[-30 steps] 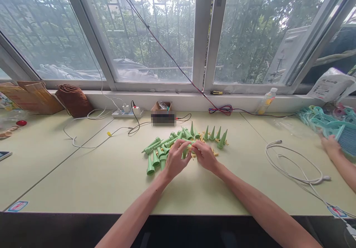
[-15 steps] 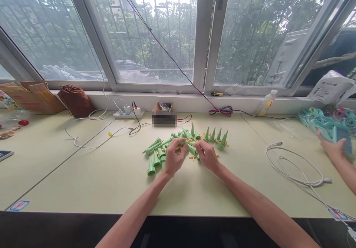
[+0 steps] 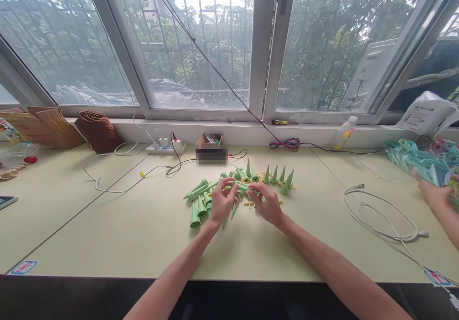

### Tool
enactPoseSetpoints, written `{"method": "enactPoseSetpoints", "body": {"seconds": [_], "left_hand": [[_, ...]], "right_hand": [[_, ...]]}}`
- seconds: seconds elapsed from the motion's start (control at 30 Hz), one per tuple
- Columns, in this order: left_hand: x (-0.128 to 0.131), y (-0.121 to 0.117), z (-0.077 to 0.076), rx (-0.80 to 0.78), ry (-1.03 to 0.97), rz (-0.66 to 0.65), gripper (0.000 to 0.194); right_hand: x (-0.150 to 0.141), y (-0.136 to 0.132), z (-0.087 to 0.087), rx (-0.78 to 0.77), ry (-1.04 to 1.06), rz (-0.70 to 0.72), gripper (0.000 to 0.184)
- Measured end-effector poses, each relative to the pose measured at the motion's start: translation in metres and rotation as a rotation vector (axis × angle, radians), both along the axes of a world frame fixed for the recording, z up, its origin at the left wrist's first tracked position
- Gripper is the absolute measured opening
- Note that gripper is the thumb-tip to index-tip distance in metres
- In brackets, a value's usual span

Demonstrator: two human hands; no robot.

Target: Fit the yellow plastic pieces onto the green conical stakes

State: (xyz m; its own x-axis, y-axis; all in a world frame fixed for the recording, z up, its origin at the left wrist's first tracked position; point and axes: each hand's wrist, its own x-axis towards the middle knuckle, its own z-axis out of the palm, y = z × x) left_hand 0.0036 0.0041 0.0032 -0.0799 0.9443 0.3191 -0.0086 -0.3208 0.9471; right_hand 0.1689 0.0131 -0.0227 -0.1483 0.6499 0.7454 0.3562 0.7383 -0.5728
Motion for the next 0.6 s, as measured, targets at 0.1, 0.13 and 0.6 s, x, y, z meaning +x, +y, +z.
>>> {"method": "enactPoseSetpoints", "body": {"seconds": [0.1,0.13,0.6], "left_hand": [[0.000,0.000,-0.001,-0.006,0.038,-0.026,0.033],[-0.001,0.000,-0.002,-0.004,0.059,-0.040,0.032],[0.001,-0.003,-0.011,0.193,0.405,-0.093,0.021]], "right_hand": [[0.000,-0.003,0.005,-0.001,0.070,-0.020,0.016],[0.000,-0.004,0.007,-0.012,0.101,-0.034,0.017],[0.007,0.004,0.011,-0.048,0.241,-0.392,0.024]]}}
